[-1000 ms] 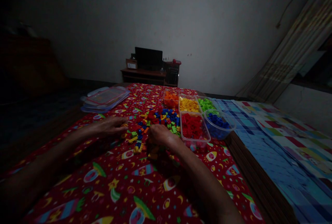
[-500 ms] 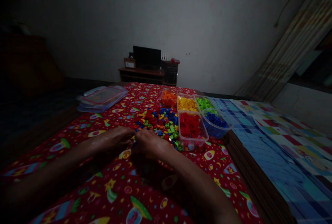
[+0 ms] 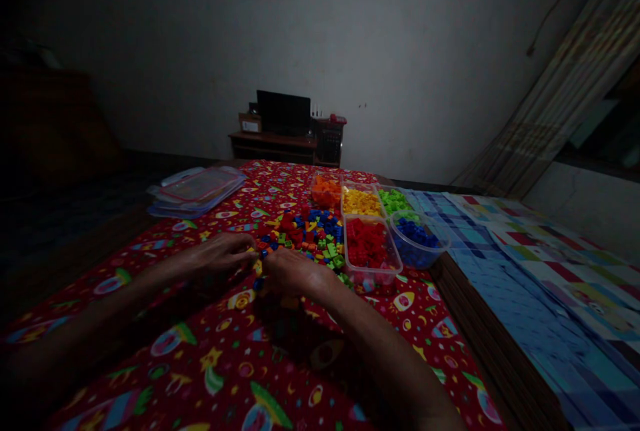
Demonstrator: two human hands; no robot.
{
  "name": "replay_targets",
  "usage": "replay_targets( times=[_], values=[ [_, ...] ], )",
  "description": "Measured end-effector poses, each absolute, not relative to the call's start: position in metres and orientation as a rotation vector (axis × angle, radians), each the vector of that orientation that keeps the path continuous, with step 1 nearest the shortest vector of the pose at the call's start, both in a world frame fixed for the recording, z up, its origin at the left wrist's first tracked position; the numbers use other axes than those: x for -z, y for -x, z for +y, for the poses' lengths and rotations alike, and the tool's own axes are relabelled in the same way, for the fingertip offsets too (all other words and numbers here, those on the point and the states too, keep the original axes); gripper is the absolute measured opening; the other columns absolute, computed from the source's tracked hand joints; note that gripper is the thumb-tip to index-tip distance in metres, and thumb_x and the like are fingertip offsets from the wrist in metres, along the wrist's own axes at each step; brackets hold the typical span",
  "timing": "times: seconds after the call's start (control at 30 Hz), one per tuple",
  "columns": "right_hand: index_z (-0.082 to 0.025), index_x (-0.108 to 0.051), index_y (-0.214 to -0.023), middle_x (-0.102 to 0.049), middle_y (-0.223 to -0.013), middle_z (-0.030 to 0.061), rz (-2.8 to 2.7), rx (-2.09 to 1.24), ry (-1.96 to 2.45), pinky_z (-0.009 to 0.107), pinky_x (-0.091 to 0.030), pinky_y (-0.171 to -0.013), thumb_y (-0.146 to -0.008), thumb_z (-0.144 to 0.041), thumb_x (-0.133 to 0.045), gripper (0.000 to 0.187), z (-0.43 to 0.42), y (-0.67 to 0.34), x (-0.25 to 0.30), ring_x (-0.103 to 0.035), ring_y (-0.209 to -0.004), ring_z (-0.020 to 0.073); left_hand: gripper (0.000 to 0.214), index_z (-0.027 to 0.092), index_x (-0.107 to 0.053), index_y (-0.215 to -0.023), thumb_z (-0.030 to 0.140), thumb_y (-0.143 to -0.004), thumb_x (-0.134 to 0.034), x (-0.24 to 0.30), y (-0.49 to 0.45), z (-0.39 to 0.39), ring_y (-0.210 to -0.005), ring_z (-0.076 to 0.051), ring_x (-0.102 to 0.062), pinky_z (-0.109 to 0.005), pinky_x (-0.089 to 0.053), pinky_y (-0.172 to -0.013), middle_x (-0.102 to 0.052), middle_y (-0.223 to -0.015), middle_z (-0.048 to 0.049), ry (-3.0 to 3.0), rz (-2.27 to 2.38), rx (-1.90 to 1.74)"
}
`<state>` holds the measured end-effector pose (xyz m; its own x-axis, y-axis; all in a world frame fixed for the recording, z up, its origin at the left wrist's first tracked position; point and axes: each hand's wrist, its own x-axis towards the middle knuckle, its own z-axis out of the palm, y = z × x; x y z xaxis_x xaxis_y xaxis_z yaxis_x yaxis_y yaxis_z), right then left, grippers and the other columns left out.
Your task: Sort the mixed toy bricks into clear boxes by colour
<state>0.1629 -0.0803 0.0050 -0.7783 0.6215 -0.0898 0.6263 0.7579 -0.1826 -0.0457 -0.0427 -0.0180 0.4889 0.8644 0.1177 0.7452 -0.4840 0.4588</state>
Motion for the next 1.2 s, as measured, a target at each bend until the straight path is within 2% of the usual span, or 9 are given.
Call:
replay_targets(
  times=[0.1,0.23,0.43,0.53,0.63,0.77,0.83,0.97,1.2],
  values=[
    [-0.012,-0.062,-0.084,-0.062,-0.082,0.0079,2.982,0.279,-1.014,0.024,-0.041,-0.065,-0.081,-0.019,-0.060,0.008,-0.090,-0.160,0.000,-0.056,-0.074,0.0153,0.037,0.019,-0.052,-0.072,0.056,-0.075,-0.047,0.012,0.047,-0.042,-0.056,-0.014,-0.049,-0.022,-0.035,-0.051,-0.054,-0.059,0.0024,-2.234,1.448,-0.507],
    [-0.012,-0.058,-0.087,-0.060,-0.086,0.0085,3.074,0.270,-0.975,0.024,-0.042,-0.071,-0.081,-0.009,-0.056,0.007,-0.089,-0.161,0.014,-0.055,-0.079,0.0149,0.038,0.020,-0.046,-0.067,0.057,-0.072,-0.048,0.011,0.050,-0.038,-0.054,-0.013,-0.045,-0.022,-0.033,-0.049,-0.048,-0.056,0.0042,-2.193,1.467,-0.562],
    [-0.011,-0.061,-0.085,-0.059,-0.072,0.0041,3.032,0.312,-1.169,0.022,-0.035,-0.058,-0.084,-0.007,-0.048,0.013,-0.067,-0.170,0.004,-0.048,-0.061,0.0103,0.031,0.021,-0.046,-0.069,0.051,-0.074,-0.041,0.016,0.052,-0.031,-0.049,-0.012,-0.039,-0.023,-0.033,-0.047,-0.040,-0.052,0.0053,-1.992,1.423,-0.734],
    [-0.012,-0.063,-0.084,-0.058,-0.068,0.0020,2.973,0.441,-1.053,0.021,-0.034,-0.056,-0.083,-0.010,-0.052,0.011,-0.072,-0.165,-0.002,-0.048,-0.059,0.0096,0.030,0.019,-0.052,-0.074,0.049,-0.072,-0.046,0.015,0.050,-0.034,-0.052,-0.013,-0.042,-0.023,-0.034,-0.047,-0.045,-0.055,0.0045,-1.921,1.368,-0.738],
    [-0.014,-0.063,-0.090,-0.060,-0.076,0.0034,3.014,0.371,-0.990,0.021,-0.038,-0.062,-0.083,-0.014,-0.055,0.010,-0.086,-0.161,0.006,-0.053,-0.068,0.0119,0.031,0.018,-0.055,-0.078,0.048,-0.073,-0.050,0.014,0.047,-0.040,-0.054,-0.012,-0.045,-0.021,-0.035,-0.048,-0.049,-0.061,0.0033,-1.753,1.329,-0.785],
    [-0.014,-0.058,-0.103,-0.060,-0.095,0.0087,3.238,0.223,-0.998,0.027,-0.043,-0.081,-0.086,-0.010,-0.050,0.019,-0.095,-0.164,0.024,-0.054,-0.087,0.0150,0.025,0.018,-0.057,-0.082,0.042,-0.082,-0.049,0.017,0.041,-0.043,-0.048,-0.010,-0.044,-0.020,-0.038,-0.045,-0.048,-0.059,0.0043,-1.357,1.195,-0.844],
    [-0.014,-0.056,-0.107,-0.059,-0.099,0.0088,3.273,0.315,-0.995,0.027,-0.042,-0.084,-0.085,-0.008,-0.052,0.023,-0.090,-0.166,0.026,-0.053,-0.092,0.0149,0.017,0.017,-0.057,-0.078,0.033,-0.082,-0.052,0.018,0.039,-0.043,-0.054,-0.010,-0.052,-0.019,-0.046,-0.052,-0.054,-0.063,0.0022,-1.165,1.151,-0.900],
    [-0.014,-0.056,-0.095,-0.060,-0.082,0.0030,3.082,0.653,-1.085,0.022,-0.040,-0.067,-0.085,-0.013,-0.054,0.010,-0.070,-0.169,0.018,-0.054,-0.075,0.0124,0.013,0.016,-0.057,-0.075,0.022,-0.085,-0.051,0.014,0.036,-0.042,-0.074,-0.014,-0.063,-0.025,-0.055,-0.076,-0.063,-0.076,-0.0035,-0.878,1.073,-1.028],
    [-0.014,-0.051,-0.089,-0.056,-0.077,0.0024,3.293,0.720,-1.482,0.022,-0.035,-0.062,-0.093,-0.022,-0.042,0.013,-0.046,-0.175,0.025,-0.050,-0.069,0.0123,0.028,0.013,-0.061,-0.080,0.024,-0.092,-0.038,0.010,0.021,-0.046,-0.084,-0.019,-0.066,-0.031,-0.056,-0.081,-0.067,-0.081,-0.0110,-0.688,0.958,-1.051]
  ],
)
